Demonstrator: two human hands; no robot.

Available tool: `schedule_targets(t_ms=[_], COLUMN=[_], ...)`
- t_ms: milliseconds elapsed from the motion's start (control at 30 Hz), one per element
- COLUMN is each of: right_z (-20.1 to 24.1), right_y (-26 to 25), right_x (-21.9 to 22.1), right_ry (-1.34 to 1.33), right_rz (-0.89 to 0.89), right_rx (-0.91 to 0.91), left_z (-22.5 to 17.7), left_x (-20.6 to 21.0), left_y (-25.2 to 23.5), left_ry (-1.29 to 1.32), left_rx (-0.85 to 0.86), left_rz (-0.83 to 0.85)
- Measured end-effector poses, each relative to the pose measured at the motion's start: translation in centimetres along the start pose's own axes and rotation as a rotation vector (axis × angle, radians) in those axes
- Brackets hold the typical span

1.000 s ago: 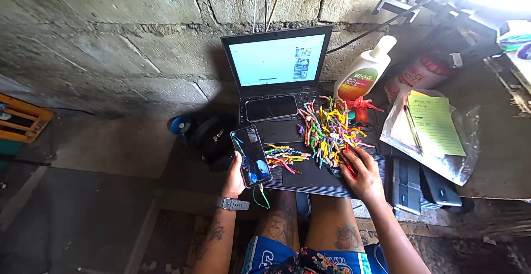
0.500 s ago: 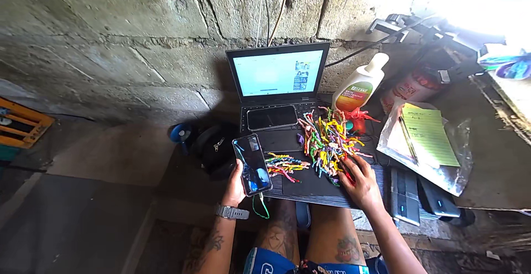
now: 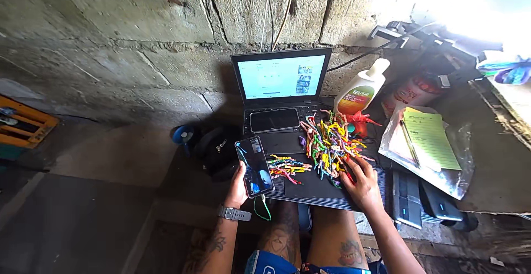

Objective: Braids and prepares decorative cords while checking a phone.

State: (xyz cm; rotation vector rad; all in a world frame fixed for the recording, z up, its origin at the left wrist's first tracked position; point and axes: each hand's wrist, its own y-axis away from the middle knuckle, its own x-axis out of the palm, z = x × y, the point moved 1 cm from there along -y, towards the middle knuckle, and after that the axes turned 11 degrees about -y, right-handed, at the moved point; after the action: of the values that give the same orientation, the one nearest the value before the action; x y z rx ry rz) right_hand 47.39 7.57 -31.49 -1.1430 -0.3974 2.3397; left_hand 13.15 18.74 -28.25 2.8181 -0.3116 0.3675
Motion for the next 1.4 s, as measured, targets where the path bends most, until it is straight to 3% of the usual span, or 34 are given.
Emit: schedule_targets(t_ms=[1400], right_z=[0.04], right_y=[0.26], right_x=[0.56], right_ry=[0.013], right_rz=[-0.055], right_rx=[0.052], left_z=[0.83], left_x=[-0.24], left_y=[-0.23], left_ry=[-0.001], left_rx=[0.013], left_rz=[-0.04])
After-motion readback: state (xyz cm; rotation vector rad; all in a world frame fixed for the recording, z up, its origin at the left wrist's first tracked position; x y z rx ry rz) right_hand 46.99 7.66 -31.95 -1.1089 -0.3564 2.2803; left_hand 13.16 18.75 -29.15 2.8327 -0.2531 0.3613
